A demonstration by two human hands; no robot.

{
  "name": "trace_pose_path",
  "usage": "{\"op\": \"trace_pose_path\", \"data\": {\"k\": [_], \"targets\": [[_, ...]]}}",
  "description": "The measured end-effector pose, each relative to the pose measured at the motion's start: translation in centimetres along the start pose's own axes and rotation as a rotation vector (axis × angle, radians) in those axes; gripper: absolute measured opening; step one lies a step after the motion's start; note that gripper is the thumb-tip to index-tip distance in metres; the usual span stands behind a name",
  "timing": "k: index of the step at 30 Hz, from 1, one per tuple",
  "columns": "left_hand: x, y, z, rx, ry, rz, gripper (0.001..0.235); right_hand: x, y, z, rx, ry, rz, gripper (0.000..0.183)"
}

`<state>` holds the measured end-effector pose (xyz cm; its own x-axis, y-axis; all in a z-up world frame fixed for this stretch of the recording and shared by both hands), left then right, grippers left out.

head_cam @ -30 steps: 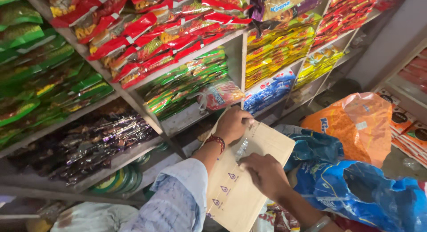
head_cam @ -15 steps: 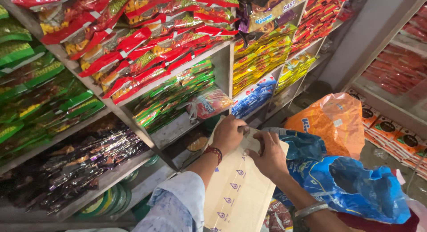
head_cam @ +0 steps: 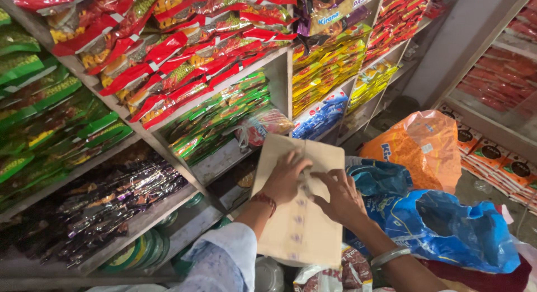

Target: The person removes plastic bottles of cooking oil from a cardboard box and places them one by one onto a wooden shelf. The person then folds the empty cardboard box.

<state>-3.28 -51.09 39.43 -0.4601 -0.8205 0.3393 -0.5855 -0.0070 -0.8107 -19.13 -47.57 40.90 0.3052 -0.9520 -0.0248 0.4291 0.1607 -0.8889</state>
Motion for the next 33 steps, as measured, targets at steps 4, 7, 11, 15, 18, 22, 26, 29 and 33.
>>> {"op": "trace_pose_path", "data": {"k": [4,7,11,15,18,22,26,29,33], "targets": [[-1.8,1.0,-0.5,0.148,-0.050,0.108,0.049,-0.4,-0.1,0.0,-0.051,0.015,0.079,0.064],[-2.3,-0.4,-0.9,0.276,-0.230,0.114,0.057,-0.3,0.2,0.0,-0.137,0.047,0.157,0.066],[-3.4,-4.2,-0.4,0.194,-0.645,0.148,0.085,0.7,-0.3,1.4,-0.253,-0.114,0.158,0.077],[-3.5,-5.2,-1.9,0.163,-0.607,0.129,0.088,2.8,-1.0,2.3,-0.490,-0.262,0.247,0.115],[-3.7,-4.2,-2.9,0.203,-0.559,0.123,0.088,3.9,-1.5,2.4,-0.599,-0.325,0.251,0.128],[-4.0,-3.4,-3.3,0.235,-0.499,0.069,0.085,4.3,-1.9,1.8,-0.538,-0.341,0.279,0.133],[-4.2,-3.1,-3.7,0.218,-0.455,0.053,0.082,4.6,-2.7,1.0,-0.383,-0.361,0.277,0.123],[-4.4,-3.2,-4.0,0.204,-0.459,0.045,0.081,4.8,-2.6,0.0,-0.439,-0.352,0.352,0.091],[-4.2,-3.6,-4.2,0.159,-0.400,0.031,0.083,4.3,-2.0,-2.3,-0.165,-0.310,0.353,0.090]]}}
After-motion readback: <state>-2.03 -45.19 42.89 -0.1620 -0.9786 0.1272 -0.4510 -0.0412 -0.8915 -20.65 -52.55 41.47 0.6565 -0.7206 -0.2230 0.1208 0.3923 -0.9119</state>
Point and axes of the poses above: each hand's wrist, its own x-axis towards the middle knuckle, its own y-axis out of the palm, z = x × y, the point moved 6 cm from there along x, towards the middle knuckle, and after that the axes turned 7 degrees about z, right-handed, at the moved point
